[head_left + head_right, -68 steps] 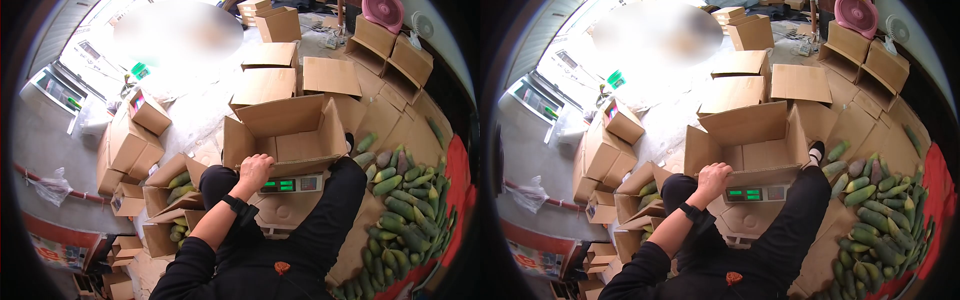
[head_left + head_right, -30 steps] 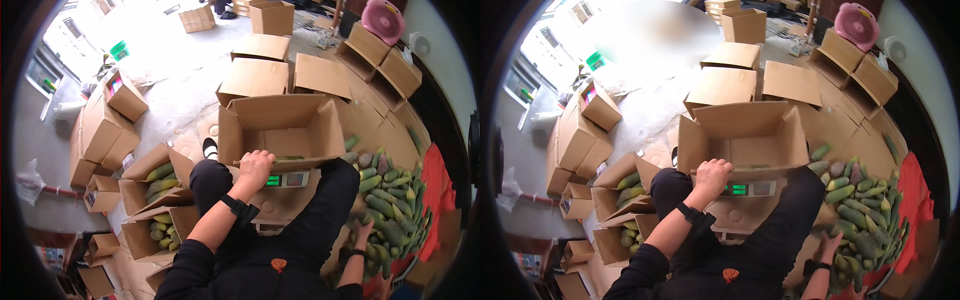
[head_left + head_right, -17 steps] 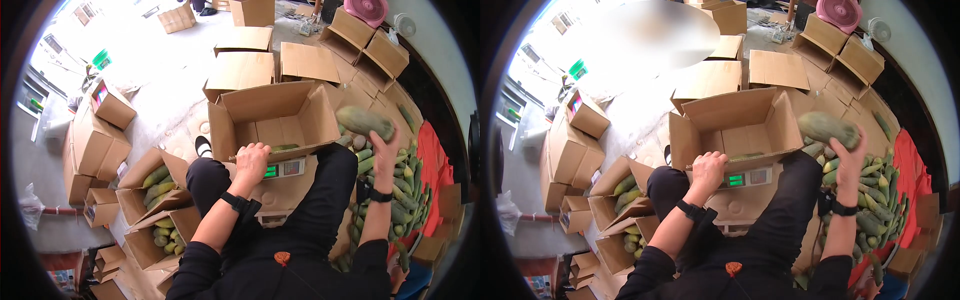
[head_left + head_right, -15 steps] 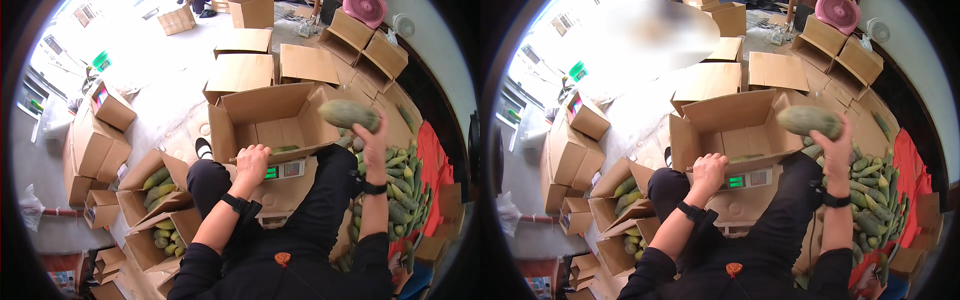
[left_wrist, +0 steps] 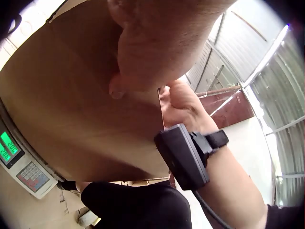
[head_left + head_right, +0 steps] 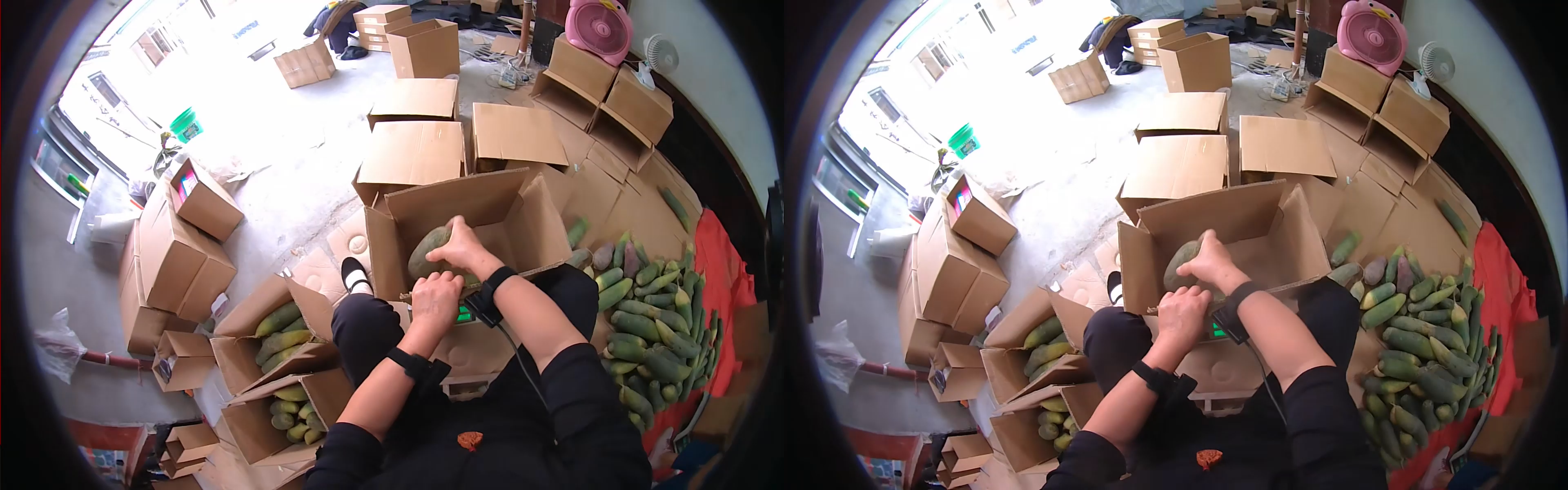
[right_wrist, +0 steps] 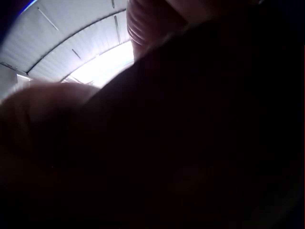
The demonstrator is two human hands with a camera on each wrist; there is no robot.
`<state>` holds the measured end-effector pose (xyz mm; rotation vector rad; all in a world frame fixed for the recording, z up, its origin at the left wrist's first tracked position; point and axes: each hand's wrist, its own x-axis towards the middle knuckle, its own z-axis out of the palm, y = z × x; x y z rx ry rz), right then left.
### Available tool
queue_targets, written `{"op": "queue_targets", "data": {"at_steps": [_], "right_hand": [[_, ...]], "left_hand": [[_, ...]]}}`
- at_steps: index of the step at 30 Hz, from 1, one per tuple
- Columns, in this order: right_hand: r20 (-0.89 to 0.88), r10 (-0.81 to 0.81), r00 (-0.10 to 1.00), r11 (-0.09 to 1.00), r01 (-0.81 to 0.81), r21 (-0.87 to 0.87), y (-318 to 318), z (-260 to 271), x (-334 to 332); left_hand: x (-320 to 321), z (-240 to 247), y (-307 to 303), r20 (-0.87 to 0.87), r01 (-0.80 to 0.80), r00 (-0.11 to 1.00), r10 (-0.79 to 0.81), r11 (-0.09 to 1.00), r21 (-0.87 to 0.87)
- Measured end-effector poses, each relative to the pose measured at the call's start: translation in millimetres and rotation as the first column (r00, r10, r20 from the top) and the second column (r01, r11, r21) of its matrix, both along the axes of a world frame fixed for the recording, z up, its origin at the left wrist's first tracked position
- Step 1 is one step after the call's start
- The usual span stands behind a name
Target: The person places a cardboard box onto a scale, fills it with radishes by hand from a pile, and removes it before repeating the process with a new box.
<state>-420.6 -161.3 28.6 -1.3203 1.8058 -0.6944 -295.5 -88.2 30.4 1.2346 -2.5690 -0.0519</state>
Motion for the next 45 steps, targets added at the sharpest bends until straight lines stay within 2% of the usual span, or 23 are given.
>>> {"op": "queue_targets", "data": {"at_steps": [3,4,6,7,9,10,11,14,16,17,19,21,23,25,28,32,33,35,38,39,41,43,45], "right_hand": [[-0.130,0.028,0.991,0.982,-0.003,0.188,-3.4,-8.7,3.2],[-0.129,0.032,0.991,0.982,-0.008,0.188,-0.9,3.9,2.0],[-0.078,0.029,0.997,0.910,0.005,0.414,4.3,33.4,-4.4],[-0.079,0.030,0.996,0.912,0.005,0.411,4.7,27.4,-9.0],[-0.309,0.231,0.923,0.903,-0.085,0.420,4.2,-1.9,-18.1],[-0.424,0.221,0.878,0.954,-0.104,0.281,8.1,-10.1,-14.9],[-0.418,0.220,0.881,0.954,-0.106,0.280,8.4,-16.5,-14.7],[-0.351,0.265,0.898,0.956,-0.197,0.216,6.0,-29.2,-13.8],[-0.175,0.254,0.951,0.967,-0.255,0.014,7.7,-32.3,-16.1],[-0.171,0.247,0.954,0.969,-0.248,0.014,9.2,-30.0,-18.5],[0.227,0.238,0.945,0.957,-0.187,-0.223,13.1,-16.6,-29.6],[0.472,0.257,0.843,0.947,-0.122,-0.298,34.6,30.6,-44.7],[0.547,0.216,0.809,0.963,-0.083,-0.257,61.4,66.0,-74.4],[0.545,0.171,0.821,0.952,0.005,-0.306,89.3,79.2,-112.4],[0.543,-0.048,0.838,0.924,0.244,-0.295,140.4,79.9,-169.3],[0.429,-0.458,0.778,0.818,0.558,-0.137,216.1,44.5,-233.1],[0.432,-0.496,0.754,0.798,0.591,-0.115,235.2,28.3,-244.9],[0.307,-0.665,0.681,0.726,0.685,0.053,277.4,-9.1,-259.8],[0.166,-0.783,0.599,0.620,0.772,0.136,342.8,-86.1,-269.6],[0.167,-0.800,0.576,0.599,0.785,0.160,366.0,-107.1,-265.9],[-0.007,-0.806,0.592,0.542,0.742,0.395,404.4,-142.2,-262.1],[-0.072,-0.791,0.607,0.536,0.745,0.396,443.6,-172.6,-241.8],[-0.147,-0.747,0.648,0.518,0.707,0.481,479.6,-208.3,-227.1]], "left_hand": [[-0.3,-2.4,-2.3,-0.025,-0.029,0.999,0.029,1.000,-0.012],[-0.7,-1.2,-2.8,-0.032,-0.021,0.999,0.020,0.999,-0.029],[-1.2,-0.6,-2.2,-0.041,-0.012,0.999,0.010,0.999,-0.049],[-1.0,-0.9,-1.1,-0.039,-0.003,0.999,0.002,1.000,-0.027],[-2.1,0.3,-2.0,-0.040,0.001,0.999,-0.002,1.000,-0.014],[-1.7,0.1,-0.4,-0.045,0.004,0.999,-0.004,1.000,-0.018],[-0.8,0.6,1.6,-0.046,0.008,0.999,-0.009,1.000,-0.021],[-0.4,0.5,3.1,-0.041,0.013,0.999,-0.014,1.000,-0.021],[-0.7,1.2,3.4,-0.032,0.005,0.999,-0.006,0.999,-0.046],[-0.9,2.3,3.3,-0.029,-0.005,1.000,0.003,0.998,-0.068],[-0.6,-3.3,-1.7,-0.057,0.022,0.998,-0.025,0.998,-0.053],[-0.8,-1.3,-3.1,-0.040,0.006,0.999,-0.009,0.998,-0.067],[-4.5,3.2,-4.8,-0.047,-0.008,0.999,0.007,1.000,-0.012],[-5.4,4.0,-5.5,0.000,-0.009,1.000,0.009,1.000,-0.011],[-7.4,3.3,-4.5,-0.006,0.009,1.000,-0.009,1.000,-0.027],[-10.3,4.7,-3.4,0.039,-0.007,0.999,0.007,1.000,0.001],[-10.7,5.6,-1.9,0.051,-0.008,0.999,0.007,1.000,0.003],[-8.5,-1.5,-3.7,0.051,0.026,0.998,-0.024,0.999,-0.029],[-9.3,-3.3,-1.9,0.055,0.024,0.998,-0.023,0.999,-0.026],[-10.4,-2.2,-0.5,0.054,0.020,0.998,-0.019,0.999,-0.026],[-9.8,-3.5,-1.0,0.059,0.030,0.998,-0.028,0.999,-0.044],[-12.0,-1.2,1.0,0.082,0.027,0.996,-0.024,0.999,-0.029],[-12.2,-2.1,0.7,0.095,0.017,0.995,-0.016,1.000,-0.016]]}}
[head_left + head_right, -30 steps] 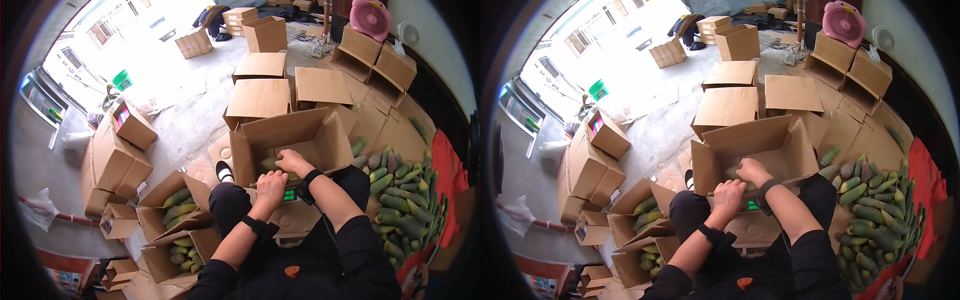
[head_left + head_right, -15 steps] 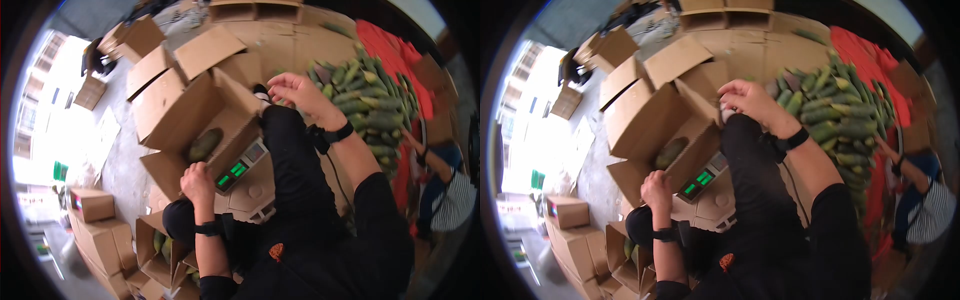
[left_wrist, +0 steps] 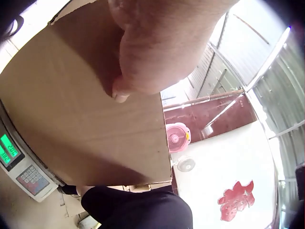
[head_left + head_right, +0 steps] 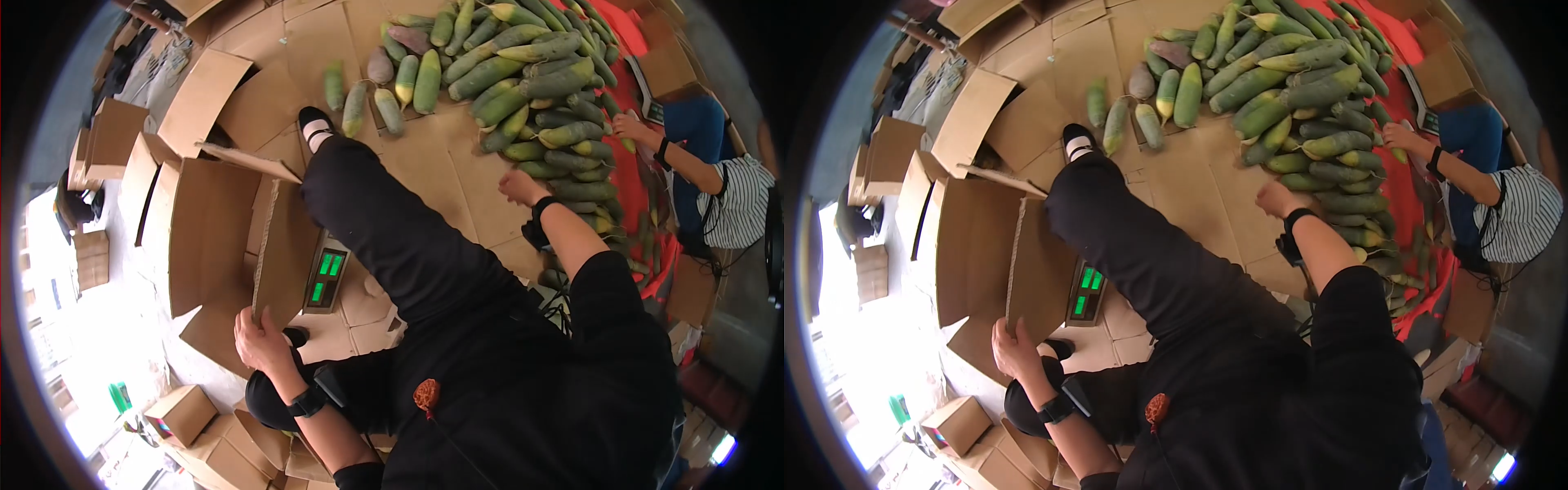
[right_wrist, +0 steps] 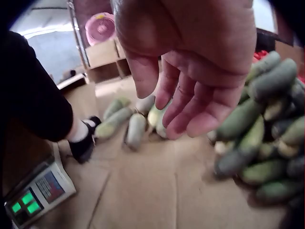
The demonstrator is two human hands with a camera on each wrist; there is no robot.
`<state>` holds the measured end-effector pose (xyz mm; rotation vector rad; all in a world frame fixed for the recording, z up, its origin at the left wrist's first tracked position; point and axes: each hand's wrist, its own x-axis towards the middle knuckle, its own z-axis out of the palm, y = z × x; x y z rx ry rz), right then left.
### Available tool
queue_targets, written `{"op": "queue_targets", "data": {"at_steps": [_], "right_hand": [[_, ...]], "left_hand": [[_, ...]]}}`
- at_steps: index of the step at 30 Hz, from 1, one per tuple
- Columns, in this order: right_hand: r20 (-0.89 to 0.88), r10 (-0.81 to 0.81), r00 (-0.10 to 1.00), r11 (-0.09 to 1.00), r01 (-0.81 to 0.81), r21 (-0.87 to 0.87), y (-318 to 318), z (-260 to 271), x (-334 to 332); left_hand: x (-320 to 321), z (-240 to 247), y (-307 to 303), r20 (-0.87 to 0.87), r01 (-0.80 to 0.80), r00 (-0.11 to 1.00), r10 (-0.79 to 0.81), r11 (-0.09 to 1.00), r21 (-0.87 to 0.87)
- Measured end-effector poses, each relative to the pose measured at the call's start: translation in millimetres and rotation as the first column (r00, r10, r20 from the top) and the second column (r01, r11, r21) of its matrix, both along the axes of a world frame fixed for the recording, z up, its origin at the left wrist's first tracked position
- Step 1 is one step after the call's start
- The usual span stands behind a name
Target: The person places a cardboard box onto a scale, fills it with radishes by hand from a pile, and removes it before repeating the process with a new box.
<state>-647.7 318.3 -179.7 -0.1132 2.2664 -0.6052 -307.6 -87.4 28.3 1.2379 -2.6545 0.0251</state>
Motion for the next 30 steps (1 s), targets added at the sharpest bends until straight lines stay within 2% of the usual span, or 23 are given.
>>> {"op": "queue_targets", "data": {"at_steps": [2,4,5,7,11,13,17,19,22,26,30], "right_hand": [[0.008,0.226,0.974,0.956,-0.223,0.192,20.4,-7.0,19.8],[0.124,0.081,0.989,0.978,-0.103,0.182,27.8,-0.3,39.6],[0.119,0.079,0.990,0.978,-0.100,0.183,33.8,-7.3,44.4],[0.155,-0.039,0.987,0.988,0.015,0.156,37.6,-19.3,51.2],[0.144,-0.029,0.989,0.991,0.010,0.137,30.4,-25.1,37.5],[0.057,-0.166,0.985,0.985,0.163,0.050,21.2,-27.8,27.3],[0.033,-0.161,0.986,0.987,0.161,0.005,5.0,-30.2,-3.5],[-0.058,-0.053,0.997,0.997,0.056,0.054,-2.7,-35.2,-16.8],[-0.084,-0.081,0.993,0.994,0.086,0.059,-13.6,-42.1,-32.0],[-0.143,-0.015,0.990,0.996,0.028,0.085,-26.0,-44.1,-49.1],[-0.110,-0.121,0.986,0.990,0.128,0.054,-33.6,-55.7,-63.7]], "left_hand": [[1.6,-2.6,-2.5,0.000,-0.010,1.000,0.010,1.000,0.025],[0.5,-3.8,-1.4,-0.032,0.012,0.999,-0.012,1.000,0.003],[-0.4,-2.6,-0.8,-0.035,0.005,0.999,-0.005,1.000,0.017],[1.3,-3.5,-1.7,-0.022,-0.011,1.000,0.011,1.000,0.012],[1.4,-4.1,-1.5,0.001,-0.028,1.000,0.028,1.000,0.004],[1.6,-3.6,-0.1,0.012,-0.043,0.999,0.043,0.999,0.000],[3.1,-5.0,-0.7,0.020,-0.041,0.999,0.041,0.999,0.008],[3.0,-4.4,-0.6,0.026,-0.057,0.998,0.057,0.998,0.009],[0.6,-3.0,0.2,0.005,-0.037,0.999,0.037,0.999,0.018],[1.4,-4.3,-2.0,0.004,-0.043,0.999,0.043,0.999,0.020],[-1.0,-3.7,-1.4,-0.032,-0.037,0.999,0.038,0.999,0.033]]}}
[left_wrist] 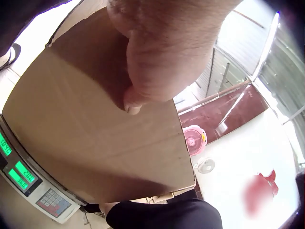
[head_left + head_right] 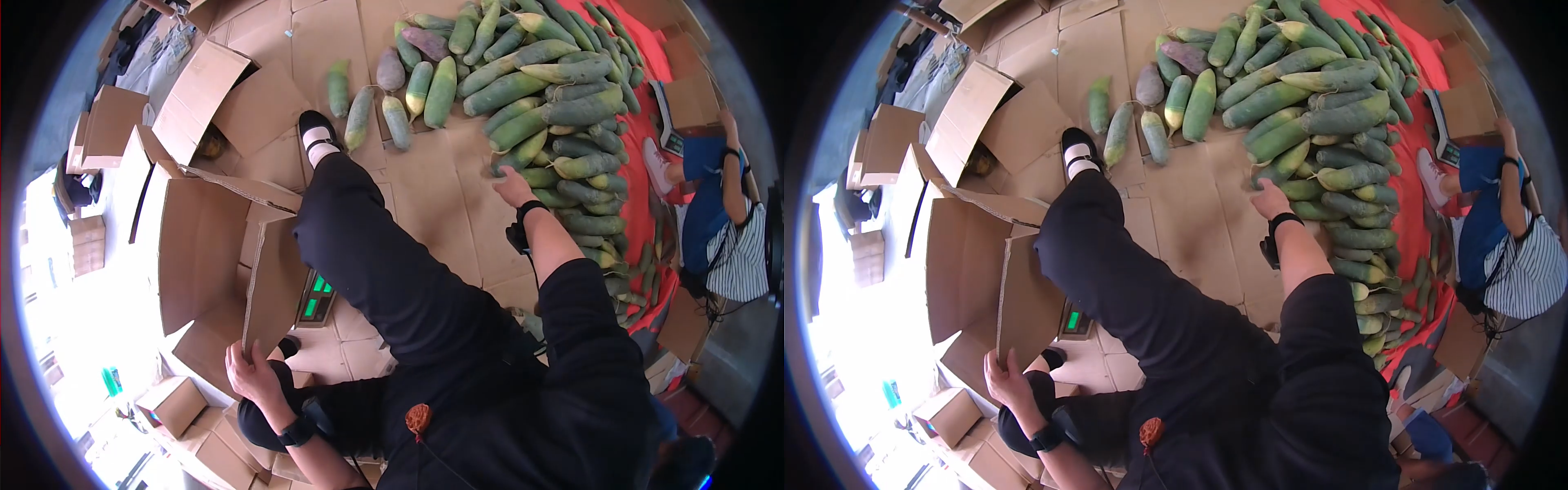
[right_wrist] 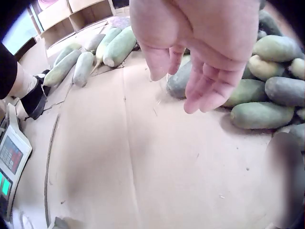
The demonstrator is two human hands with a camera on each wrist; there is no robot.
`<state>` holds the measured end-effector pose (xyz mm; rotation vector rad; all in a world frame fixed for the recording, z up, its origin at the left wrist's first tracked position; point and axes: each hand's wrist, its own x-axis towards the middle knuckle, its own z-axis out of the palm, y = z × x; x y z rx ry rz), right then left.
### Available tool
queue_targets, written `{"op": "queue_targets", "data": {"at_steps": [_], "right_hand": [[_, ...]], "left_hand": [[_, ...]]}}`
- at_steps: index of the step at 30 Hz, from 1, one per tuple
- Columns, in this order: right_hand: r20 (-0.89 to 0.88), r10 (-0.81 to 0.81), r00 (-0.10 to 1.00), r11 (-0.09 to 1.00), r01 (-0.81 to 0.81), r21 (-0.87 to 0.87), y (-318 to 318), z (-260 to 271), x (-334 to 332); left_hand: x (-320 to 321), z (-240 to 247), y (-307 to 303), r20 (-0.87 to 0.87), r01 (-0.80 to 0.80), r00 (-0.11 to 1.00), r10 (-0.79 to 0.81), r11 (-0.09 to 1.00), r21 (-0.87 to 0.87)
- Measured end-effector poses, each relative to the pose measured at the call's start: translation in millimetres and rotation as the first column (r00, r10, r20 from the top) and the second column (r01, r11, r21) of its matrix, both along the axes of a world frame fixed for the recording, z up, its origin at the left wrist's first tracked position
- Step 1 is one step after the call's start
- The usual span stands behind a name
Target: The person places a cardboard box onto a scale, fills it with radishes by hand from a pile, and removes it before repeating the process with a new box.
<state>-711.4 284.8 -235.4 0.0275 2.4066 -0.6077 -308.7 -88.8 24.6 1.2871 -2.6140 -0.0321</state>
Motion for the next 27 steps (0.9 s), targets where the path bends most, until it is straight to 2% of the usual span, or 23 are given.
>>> {"op": "queue_targets", "data": {"at_steps": [4,7,8,10,11,14,16,17,19,20,22,24,26,27], "right_hand": [[0.002,-0.123,0.992,0.992,0.123,-0.038,-4.5,-17.1,-12.6],[0.014,-0.157,0.987,0.987,0.158,-0.041,-7.2,-32.9,-20.1],[0.018,-0.152,0.988,0.987,0.153,-0.040,-13.9,-22.5,-21.9],[0.256,-0.311,0.915,0.943,0.330,-0.035,-24.2,-2.5,-25.5],[0.258,-0.306,0.916,0.945,0.326,-0.035,-25.3,-6.6,-25.8],[0.227,-0.388,0.893,0.898,0.422,-0.123,-26.1,-24.1,-24.8],[0.051,-0.426,0.903,0.894,0.429,-0.133,-22.1,-42.8,-23.4],[0.045,-0.431,0.901,0.892,0.433,-0.130,-19.5,-51.4,-18.4],[-0.177,-0.399,0.900,0.913,0.370,-0.174,-18.7,-63.1,-1.6],[-0.181,-0.402,0.898,0.911,0.373,-0.174,-24.0,-49.4,9.9],[-0.156,-0.288,0.945,0.953,0.267,-0.142,-33.3,-23.9,41.9],[-0.101,-0.185,0.978,0.974,0.169,-0.150,-34.2,-21.4,72.8],[-0.077,-0.083,0.994,0.993,0.076,-0.086,-28.8,-21.2,100.3],[-0.084,-0.081,0.993,0.993,0.073,-0.090,-26.5,-20.2,108.8]], "left_hand": [[-3.4,2.8,-1.1,0.015,-0.013,1.000,0.013,0.999,0.051],[-6.7,4.8,-0.8,0.023,-0.038,0.999,0.036,0.997,0.074],[-7.6,4.8,-1.0,0.032,-0.051,0.998,0.049,0.996,0.072],[-8.2,4.1,-1.4,0.025,-0.055,0.998,0.053,0.996,0.075],[-8.7,3.8,-1.9,0.013,-0.052,0.999,0.051,0.996,0.079],[-11.5,6.3,-1.0,0.000,-0.046,0.999,0.047,0.994,0.096],[-11.8,6.9,-1.4,0.003,-0.046,0.999,0.046,0.994,0.099],[-11.7,6.4,-1.6,0.003,-0.046,0.999,0.046,0.994,0.099],[-9.6,4.4,-2.9,-0.004,-0.031,1.000,0.031,0.995,0.095],[-8.5,4.2,-3.9,-0.006,-0.022,1.000,0.023,0.996,0.084],[-6.6,4.6,-4.9,0.004,-0.033,0.999,0.033,0.995,0.091],[-5.6,4.9,-4.2,0.008,-0.051,0.999,0.051,0.994,0.099],[-5.4,6.0,-3.3,0.023,-0.046,0.999,0.044,0.995,0.091],[-4.2,4.7,-3.5,0.030,-0.040,0.999,0.038,0.997,0.066]]}}
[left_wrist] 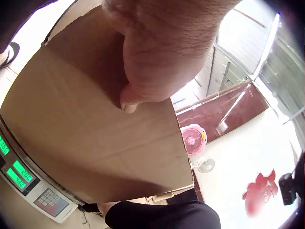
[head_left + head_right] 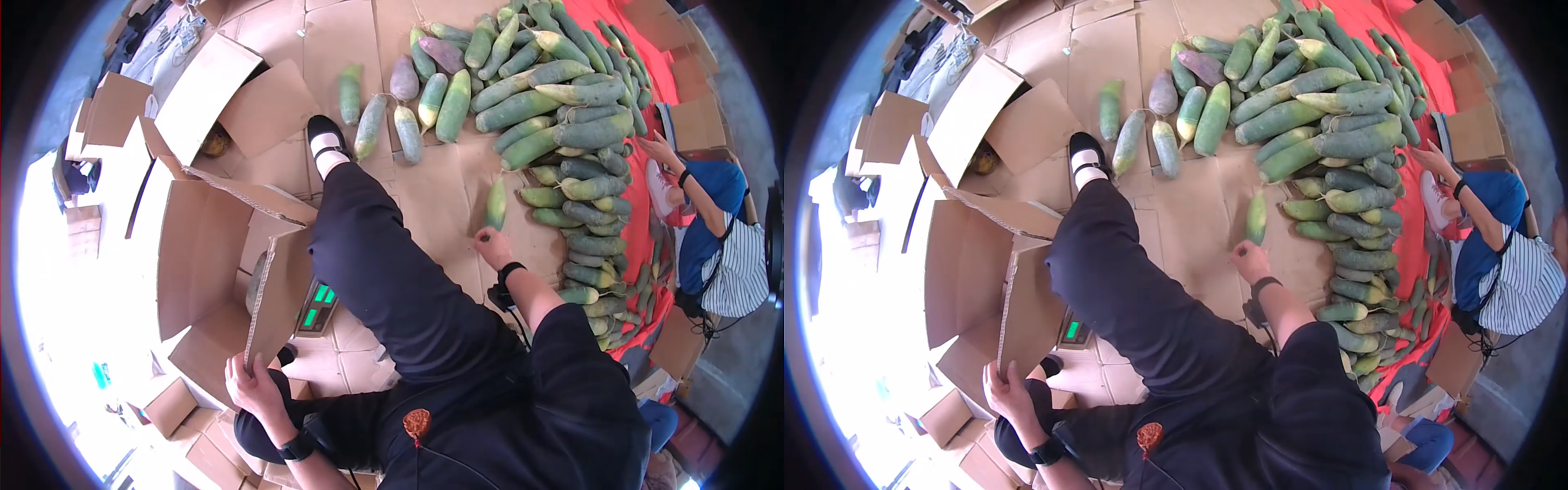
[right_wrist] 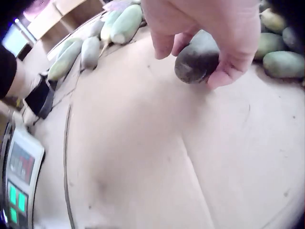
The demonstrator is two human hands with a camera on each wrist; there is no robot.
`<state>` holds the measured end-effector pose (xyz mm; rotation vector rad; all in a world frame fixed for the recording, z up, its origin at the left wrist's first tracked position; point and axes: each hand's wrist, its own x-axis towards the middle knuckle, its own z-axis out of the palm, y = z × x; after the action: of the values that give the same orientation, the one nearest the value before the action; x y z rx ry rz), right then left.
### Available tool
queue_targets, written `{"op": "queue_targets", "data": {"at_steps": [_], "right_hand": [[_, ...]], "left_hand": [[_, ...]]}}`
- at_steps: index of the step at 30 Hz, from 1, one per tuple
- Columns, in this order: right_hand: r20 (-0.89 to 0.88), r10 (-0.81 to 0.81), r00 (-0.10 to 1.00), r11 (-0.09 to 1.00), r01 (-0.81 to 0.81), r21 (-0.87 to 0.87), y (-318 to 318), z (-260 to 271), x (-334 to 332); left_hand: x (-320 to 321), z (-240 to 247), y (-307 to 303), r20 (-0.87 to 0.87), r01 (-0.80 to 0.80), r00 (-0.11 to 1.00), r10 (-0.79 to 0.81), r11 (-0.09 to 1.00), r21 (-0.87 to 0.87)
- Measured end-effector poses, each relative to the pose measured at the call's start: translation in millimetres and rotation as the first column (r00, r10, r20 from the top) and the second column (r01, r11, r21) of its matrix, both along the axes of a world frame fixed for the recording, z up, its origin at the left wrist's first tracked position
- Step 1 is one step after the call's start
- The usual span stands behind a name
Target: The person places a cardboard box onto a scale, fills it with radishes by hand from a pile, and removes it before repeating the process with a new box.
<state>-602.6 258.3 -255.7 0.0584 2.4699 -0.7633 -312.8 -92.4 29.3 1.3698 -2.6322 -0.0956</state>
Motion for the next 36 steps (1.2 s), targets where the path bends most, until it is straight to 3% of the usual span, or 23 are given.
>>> {"op": "queue_targets", "data": {"at_steps": [2,3,7,9,11,13,15,17,19,21,22,24,25,27,31,34,36], "right_hand": [[0.074,0.171,0.983,0.984,-0.174,0.044,4.9,5.7,7.8],[0.063,0.175,0.982,0.983,-0.178,0.040,7.9,9.2,8.0],[-0.101,0.235,0.967,0.949,-0.251,-0.193,15.2,22.9,-6.1],[0.105,0.071,0.992,0.932,-0.028,-0.361,11.9,27.2,-14.6],[0.172,0.033,0.985,0.954,0.020,-0.298,-4.0,60.8,-23.4],[0.328,-0.177,0.928,0.920,0.274,-0.279,-13.9,79.0,-30.6],[0.352,-0.173,0.920,0.908,0.287,-0.305,-28.7,106.1,-32.9],[0.302,-0.122,0.945,0.844,0.259,-0.470,-46.4,133.3,-31.8],[0.267,-0.046,0.962,0.841,0.182,-0.510,-72.3,169.9,-36.4],[0.072,0.069,0.995,0.803,-0.013,-0.596,-100.4,208.2,-40.1],[0.066,0.071,0.995,0.802,-0.018,-0.597,-113.2,228.8,-41.3],[-0.144,0.230,0.962,0.701,-0.267,-0.662,-138.9,270.9,-40.8],[-0.153,0.228,0.962,0.701,-0.271,-0.660,-151.7,291.1,-39.0],[-0.196,0.346,0.918,0.551,-0.368,-0.749,-177.2,328.1,-30.0],[-0.064,0.555,0.829,0.374,-0.318,-0.871,-229.2,368.5,3.0],[0.131,0.700,0.702,0.324,-0.148,-0.934,-268.5,371.9,36.4],[0.146,0.725,0.673,0.320,-0.141,-0.937,-298.0,356.0,61.9]], "left_hand": [[-2.4,1.5,0.8,-0.017,0.004,1.000,-0.004,1.000,-0.003],[-3.5,3.1,1.4,-0.025,0.007,1.000,-0.007,1.000,-0.004],[-5.1,8.3,1.1,0.028,-0.015,0.999,0.014,1.000,0.007],[-4.1,9.8,0.0,0.000,-0.002,1.000,0.002,0.999,0.041],[-3.1,10.4,-0.8,-0.007,0.026,1.000,-0.026,0.999,0.023],[-3.8,14.6,-0.8,-0.011,0.033,0.999,-0.033,0.999,0.031],[-3.8,14.3,-0.1,-0.030,0.024,0.999,-0.023,0.999,0.027],[-0.8,11.8,-1.5,-0.039,0.030,0.999,-0.029,0.999,0.015],[2.1,8.2,-3.2,-0.033,0.025,0.999,-0.025,1.000,-0.003],[1.6,10.1,-2.7,-0.035,0.018,0.999,-0.019,1.000,-0.006],[0.2,11.6,-2.0,-0.040,0.014,0.999,-0.014,1.000,0.004],[1.3,12.0,-1.3,-0.044,0.006,0.999,-0.005,1.000,0.024],[1.6,11.5,-1.2,-0.052,0.009,0.999,-0.007,1.000,0.024],[1.7,10.8,-0.6,-0.054,0.018,0.998,-0.019,1.000,-0.018],[2.6,11.4,-0.1,-0.037,0.022,0.999,-0.023,1.000,-0.019],[4.5,7.3,0.0,-0.041,0.046,0.998,-0.048,0.998,-0.050],[4.4,7.3,0.5,-0.043,0.057,0.997,-0.058,0.998,-0.028]]}}
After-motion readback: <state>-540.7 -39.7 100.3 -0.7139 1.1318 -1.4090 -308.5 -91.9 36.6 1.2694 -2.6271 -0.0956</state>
